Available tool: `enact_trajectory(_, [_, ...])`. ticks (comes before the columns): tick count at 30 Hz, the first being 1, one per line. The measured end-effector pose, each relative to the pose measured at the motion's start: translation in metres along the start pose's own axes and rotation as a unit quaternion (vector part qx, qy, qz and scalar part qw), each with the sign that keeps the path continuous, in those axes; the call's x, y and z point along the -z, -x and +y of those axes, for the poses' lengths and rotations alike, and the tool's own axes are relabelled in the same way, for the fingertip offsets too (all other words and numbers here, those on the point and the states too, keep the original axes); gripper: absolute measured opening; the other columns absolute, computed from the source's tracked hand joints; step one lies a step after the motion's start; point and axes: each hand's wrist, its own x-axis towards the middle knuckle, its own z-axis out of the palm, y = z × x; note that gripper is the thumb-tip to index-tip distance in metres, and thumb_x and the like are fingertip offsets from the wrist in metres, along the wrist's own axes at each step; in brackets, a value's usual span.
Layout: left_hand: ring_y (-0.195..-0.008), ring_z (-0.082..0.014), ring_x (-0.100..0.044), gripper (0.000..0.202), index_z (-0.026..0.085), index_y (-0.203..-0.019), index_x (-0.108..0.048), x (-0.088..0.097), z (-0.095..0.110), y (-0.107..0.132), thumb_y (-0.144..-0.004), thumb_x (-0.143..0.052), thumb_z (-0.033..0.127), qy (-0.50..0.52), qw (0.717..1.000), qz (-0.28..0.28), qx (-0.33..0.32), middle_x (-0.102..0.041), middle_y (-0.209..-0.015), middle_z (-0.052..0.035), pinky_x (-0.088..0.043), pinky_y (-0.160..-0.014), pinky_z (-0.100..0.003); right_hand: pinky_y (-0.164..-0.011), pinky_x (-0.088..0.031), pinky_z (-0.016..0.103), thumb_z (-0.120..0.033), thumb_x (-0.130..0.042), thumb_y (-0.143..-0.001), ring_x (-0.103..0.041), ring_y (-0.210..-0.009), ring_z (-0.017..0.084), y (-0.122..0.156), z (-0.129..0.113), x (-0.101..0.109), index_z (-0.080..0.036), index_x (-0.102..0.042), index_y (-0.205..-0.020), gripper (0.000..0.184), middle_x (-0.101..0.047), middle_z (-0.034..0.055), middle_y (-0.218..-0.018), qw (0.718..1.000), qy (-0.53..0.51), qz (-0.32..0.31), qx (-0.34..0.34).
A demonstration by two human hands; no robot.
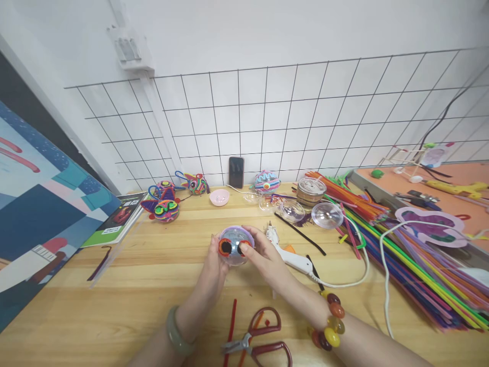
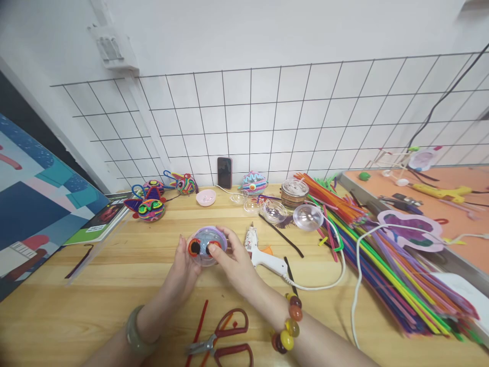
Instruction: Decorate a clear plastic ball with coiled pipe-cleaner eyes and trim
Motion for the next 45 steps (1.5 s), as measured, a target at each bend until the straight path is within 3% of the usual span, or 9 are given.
enact_trajectory(10, [-0.108, -0.0282, -0.058, 0.057, 0.013, -0.116, -0.055, 0.001, 0.004, 0.000, -0.084, -0.041, 0.058, 0.025, 0.998, -0.025, 0.048, -0.065, -0.113, -0.0140, -0.044, -0.093, -0.043, -0.100, -0.039, 0.041, -0.051, -0.059, -0.079, -0.046, -0.122, 0.025, -0.002, -0.004, 0.003, -0.023, -0.051, -0.123, 0.052, -0.059, 0.0066, -0.123, 0.998, -0.042, -0.009, -0.041])
enact_trajectory(17, [-0.112, -0.0267, -0.055, 0.055, 0.013, -0.118, -0.053, -0.003, 0.012, 0.004, -0.087, -0.038, 0.055, 0.089, 0.991, -0.081, 0.060, -0.060, -0.120, -0.0155, -0.041, -0.097, -0.040, -0.103, -0.036, 0.044, -0.041, -0.074, -0.070, -0.047, -0.122, 0.025, -0.010, 0.012, 0.010, -0.027, -0.042, -0.133, 0.072, -0.050, 0.0068, -0.135, 0.997, -0.061, -0.035, -0.010])
enact_trajectory(20, [-0.113, -0.0264, -0.055, 0.050, 0.014, -0.118, -0.054, -0.003, 0.012, 0.004, -0.085, -0.046, 0.051, 0.098, 0.988, -0.105, 0.058, -0.059, -0.121, -0.0151, -0.040, -0.098, -0.040, -0.102, -0.037, 0.045, -0.039, -0.075, -0.069, -0.048, -0.121, 0.025, -0.012, 0.016, 0.012, -0.027, -0.041, -0.134, 0.074, -0.049, 0.0078, -0.135, 0.998, -0.045, -0.037, 0.001])
enact_trajectory(23, [-0.114, -0.0245, -0.054, 0.042, 0.019, -0.120, -0.052, 0.000, 0.010, 0.004, -0.081, -0.061, 0.032, 0.078, 0.990, -0.113, 0.039, -0.058, -0.124, -0.0108, -0.042, -0.097, -0.037, -0.100, -0.039, 0.045, -0.038, -0.076, -0.068, -0.048, -0.121, 0.025, -0.011, 0.014, 0.012, -0.026, -0.041, -0.133, 0.075, -0.050, 0.0084, -0.135, 0.999, -0.023, -0.039, 0.012])
enact_trajectory(26, [-0.114, -0.0234, -0.053, 0.048, 0.022, -0.122, -0.050, 0.002, 0.008, 0.004, -0.077, -0.065, 0.017, 0.050, 0.991, -0.120, 0.024, -0.057, -0.124, -0.0092, -0.042, -0.096, -0.036, -0.099, -0.041, 0.044, -0.037, -0.077, -0.067, -0.049, -0.120, 0.025, -0.010, 0.011, 0.010, -0.026, -0.040, -0.133, 0.077, -0.049, 0.0094, -0.135, 0.999, -0.011, -0.041, 0.019])
enact_trajectory(33, [-0.102, -0.0246, -0.061, 0.045, 0.021, -0.118, -0.051, 0.004, 0.006, 0.001, -0.076, -0.067, 0.027, -0.032, 0.993, -0.113, 0.008, -0.058, -0.123, -0.0127, -0.050, -0.085, -0.034, -0.099, -0.041, 0.042, -0.032, -0.079, -0.063, -0.048, -0.121, 0.025, -0.009, 0.005, 0.009, -0.025, -0.038, -0.133, 0.082, -0.049, 0.0103, -0.135, 0.999, -0.030, -0.035, 0.003])
enact_trajectory(36, [-0.097, -0.0242, -0.063, 0.048, 0.021, -0.119, -0.053, 0.006, 0.007, 0.000, -0.076, -0.067, 0.035, -0.081, 0.991, -0.102, -0.008, -0.059, -0.122, -0.0136, -0.053, -0.078, -0.033, -0.098, -0.041, 0.041, -0.031, -0.080, -0.062, -0.050, -0.118, 0.024, -0.012, -0.002, 0.013, -0.026, -0.044, -0.128, 0.075, -0.051, 0.0080, -0.133, 0.995, -0.077, -0.060, 0.001])
enact_trajectory(42, [-0.070, -0.0230, -0.069, 0.056, 0.017, -0.118, -0.056, 0.010, 0.011, -0.005, -0.068, -0.073, 0.036, -0.153, 0.986, -0.068, -0.005, -0.070, -0.094, -0.0126, -0.054, -0.058, -0.029, -0.086, -0.047, 0.037, -0.036, -0.072, -0.071, -0.060, -0.101, 0.022, -0.016, -0.016, 0.027, -0.022, -0.056, -0.112, 0.046, -0.064, 0.0060, -0.111, 0.984, -0.149, -0.087, -0.036])
enact_trajectory(45, [-0.057, -0.0195, -0.067, 0.044, 0.015, -0.105, -0.063, 0.013, 0.012, -0.009, -0.068, -0.071, 0.037, -0.191, 0.981, -0.028, -0.031, -0.071, -0.092, -0.0131, -0.050, -0.046, -0.026, -0.077, -0.049, 0.033, -0.036, -0.068, -0.075, -0.062, -0.095, 0.021, -0.018, -0.021, 0.035, -0.023, -0.055, -0.112, 0.042, -0.064, 0.0066, -0.110, 0.979, -0.183, -0.072, -0.057])
